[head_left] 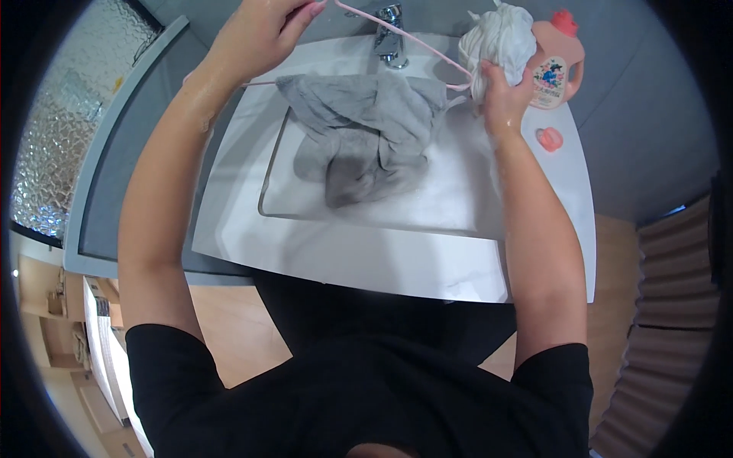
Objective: The person washes a white shirt and a grey towel by hand in a sink filled with soapy water, wrings the items out, and rinses their hands and arms under a faucet.
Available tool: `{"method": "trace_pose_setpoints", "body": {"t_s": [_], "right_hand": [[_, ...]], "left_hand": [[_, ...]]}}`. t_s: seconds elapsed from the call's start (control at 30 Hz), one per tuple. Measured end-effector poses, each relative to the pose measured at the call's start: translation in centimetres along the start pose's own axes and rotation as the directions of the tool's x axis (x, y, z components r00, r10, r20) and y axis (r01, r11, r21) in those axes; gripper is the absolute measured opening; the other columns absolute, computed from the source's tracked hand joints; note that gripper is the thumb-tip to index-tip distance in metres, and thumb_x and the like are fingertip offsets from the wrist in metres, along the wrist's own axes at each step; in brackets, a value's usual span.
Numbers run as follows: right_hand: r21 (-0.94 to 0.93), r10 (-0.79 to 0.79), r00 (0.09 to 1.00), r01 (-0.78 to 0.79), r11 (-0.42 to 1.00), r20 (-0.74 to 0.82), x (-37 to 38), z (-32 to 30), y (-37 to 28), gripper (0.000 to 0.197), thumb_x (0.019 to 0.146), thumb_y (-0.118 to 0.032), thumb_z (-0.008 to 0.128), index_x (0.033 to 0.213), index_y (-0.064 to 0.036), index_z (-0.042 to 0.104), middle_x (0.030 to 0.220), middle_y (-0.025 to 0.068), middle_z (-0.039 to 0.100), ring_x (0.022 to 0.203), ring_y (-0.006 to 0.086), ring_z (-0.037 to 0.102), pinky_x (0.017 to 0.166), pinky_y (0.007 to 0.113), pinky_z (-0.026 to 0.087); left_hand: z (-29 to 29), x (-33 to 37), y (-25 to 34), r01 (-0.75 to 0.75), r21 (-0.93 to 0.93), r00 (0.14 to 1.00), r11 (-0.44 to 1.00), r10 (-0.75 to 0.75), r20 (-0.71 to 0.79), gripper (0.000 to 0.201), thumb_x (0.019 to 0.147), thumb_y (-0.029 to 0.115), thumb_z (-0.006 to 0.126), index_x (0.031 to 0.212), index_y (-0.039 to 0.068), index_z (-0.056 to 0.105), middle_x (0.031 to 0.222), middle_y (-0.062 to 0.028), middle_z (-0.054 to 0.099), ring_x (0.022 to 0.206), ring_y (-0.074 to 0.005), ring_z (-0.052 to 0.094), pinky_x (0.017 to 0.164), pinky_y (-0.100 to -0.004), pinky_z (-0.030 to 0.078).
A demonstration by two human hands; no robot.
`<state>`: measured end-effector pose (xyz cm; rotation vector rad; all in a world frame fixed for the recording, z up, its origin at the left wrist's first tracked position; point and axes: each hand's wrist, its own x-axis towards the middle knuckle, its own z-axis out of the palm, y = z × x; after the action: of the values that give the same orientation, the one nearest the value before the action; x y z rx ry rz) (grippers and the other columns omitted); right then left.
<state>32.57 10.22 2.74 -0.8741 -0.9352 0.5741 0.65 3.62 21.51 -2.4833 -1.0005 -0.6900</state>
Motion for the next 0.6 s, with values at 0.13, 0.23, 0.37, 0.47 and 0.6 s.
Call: {"method": "trace_pose_setpoints", "body": {"t_s": [0.13,0.23,0.37,0.47,0.6], "right_hand": [[0.021,-0.034,0.999,0.033,0.999,0.011,-0.2,0.0,-0.1,0.054,0.076,-0.020,0.080,0.116,0.0091,0.059,0.113,0.0182,0.068,0.103,0.0265,0.063,0.095,0.036,0.048],[0.046,-0.051,0.998,0.050,0.998,0.026,0.5,-0.4,0.9,0.055,0.076,-0.020,0.081,0.116,0.0086,0.059,0.113,0.0178,0.068,0.103,0.0263,0.063,0.095,0.037,0.048],[-0.008,-0.062,0.998,0.062,0.998,0.008,-0.1,0.0,0.4,0.056,0.075,-0.021,0.082,0.116,0.0079,0.059,0.112,0.0174,0.068,0.103,0.0255,0.064,0.095,0.036,0.049],[-0.018,-0.053,0.997,0.054,0.998,0.051,-0.1,-0.2,0.1,0.057,0.074,-0.021,0.083,0.117,0.0071,0.059,0.112,0.0166,0.068,0.102,0.0246,0.064,0.094,0.036,0.049],[0.000,-0.014,0.997,0.014,1.000,0.072,-0.3,0.1,0.7,0.057,0.073,-0.021,0.083,0.116,0.0065,0.059,0.109,0.0156,0.069,0.099,0.0244,0.065,0.092,0.035,0.050]], "left_hand": [[3.2,-2.2,0.0,0.009,-0.103,0.999,0.995,-0.005,0.036,0.018,0.099,0.011,0.061,0.090,-0.004,0.057,0.077,-0.0187,0.052,0.067,-0.0346,0.051,0.064,-0.0407,0.043],[6.8,-5.0,0.9,0.044,-0.193,0.992,0.980,-0.020,0.123,0.019,0.099,0.012,0.060,0.088,-0.003,0.057,0.079,-0.0202,0.054,0.070,-0.0374,0.054,0.066,-0.0428,0.045],[11.0,-9.0,3.5,0.158,-0.381,0.933,0.911,-0.011,0.361,0.016,0.097,0.012,0.060,0.086,-0.001,0.058,0.081,-0.0190,0.058,0.074,-0.0403,0.056,0.069,-0.0451,0.047],[12.8,-9.9,6.7,0.169,-0.482,0.910,0.860,0.052,0.411,0.012,0.094,0.010,0.062,0.088,0.000,0.059,0.080,-0.0170,0.058,0.074,-0.0390,0.057,0.068,-0.0441,0.047],[12.2,-9.8,8.2,0.304,-0.469,0.794,0.829,0.051,0.606,0.011,0.091,0.008,0.066,0.087,0.001,0.059,0.079,-0.0157,0.058,0.074,-0.0364,0.058,0.066,-0.0430,0.047]]}}
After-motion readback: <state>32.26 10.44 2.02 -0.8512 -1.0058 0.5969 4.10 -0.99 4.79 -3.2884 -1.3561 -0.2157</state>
